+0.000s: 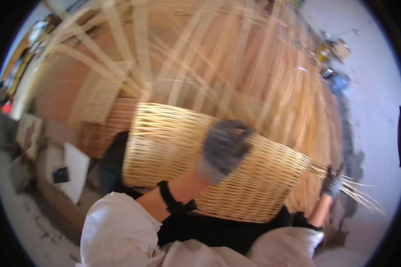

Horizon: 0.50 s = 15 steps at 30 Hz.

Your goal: The person weaves a basket by hand, interlacing thin wooden strips through vertical spokes and measuring the width with a tape measure. They then lift and turn the basket to continue weaving the strips along the sides.

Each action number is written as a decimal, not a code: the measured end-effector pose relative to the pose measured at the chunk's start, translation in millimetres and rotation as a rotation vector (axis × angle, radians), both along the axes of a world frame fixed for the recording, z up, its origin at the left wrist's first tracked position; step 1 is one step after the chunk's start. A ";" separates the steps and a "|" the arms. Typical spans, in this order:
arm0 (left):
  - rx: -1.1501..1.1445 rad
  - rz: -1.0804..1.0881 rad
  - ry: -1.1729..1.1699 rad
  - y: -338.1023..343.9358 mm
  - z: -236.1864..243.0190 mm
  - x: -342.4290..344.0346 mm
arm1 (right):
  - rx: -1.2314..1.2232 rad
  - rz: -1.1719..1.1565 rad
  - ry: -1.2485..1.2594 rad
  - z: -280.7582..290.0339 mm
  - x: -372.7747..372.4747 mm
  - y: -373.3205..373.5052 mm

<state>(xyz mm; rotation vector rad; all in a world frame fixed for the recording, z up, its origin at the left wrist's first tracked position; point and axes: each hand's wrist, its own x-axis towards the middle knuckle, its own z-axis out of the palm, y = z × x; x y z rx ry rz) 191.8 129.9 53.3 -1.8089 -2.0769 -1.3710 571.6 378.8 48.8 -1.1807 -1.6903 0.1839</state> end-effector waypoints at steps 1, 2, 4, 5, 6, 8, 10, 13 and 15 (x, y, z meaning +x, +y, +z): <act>-0.022 0.043 0.035 -29.7 -9.5 -35.6 | -0.157 -0.054 0.027 31.1 -49.2 -29.6; 0.050 0.314 -0.139 -55.4 -29.9 -78.1 | -0.313 -0.101 0.051 52.9 -99.7 -54.0; 0.278 0.805 -0.550 -83.6 -58.9 -135.9 | -0.804 0.672 0.471 52.8 -159.7 -69.0; 0.286 0.834 -0.537 -92.8 -62.8 -147.1 | -0.654 0.710 0.122 58.8 -237.0 -125.1; 0.178 0.622 -0.786 -101.9 -60.9 -157.7 | -0.635 0.926 0.080 59.6 -291.3 -158.0; -0.081 0.382 -0.985 -112.3 -57.8 -171.1 | -0.515 1.155 -0.131 40.9 -385.9 -204.9; -0.082 0.443 -0.847 -107.1 -60.2 -169.6 | -0.064 1.119 -0.421 57.6 -462.5 -258.0; -0.022 0.472 -0.764 -101.2 -66.8 -172.8 | 0.093 1.061 -0.413 44.7 -540.8 -329.6; 0.025 0.457 -0.784 -95.6 -68.5 -169.1 | -0.150 1.045 -0.698 38.0 -549.0 -335.4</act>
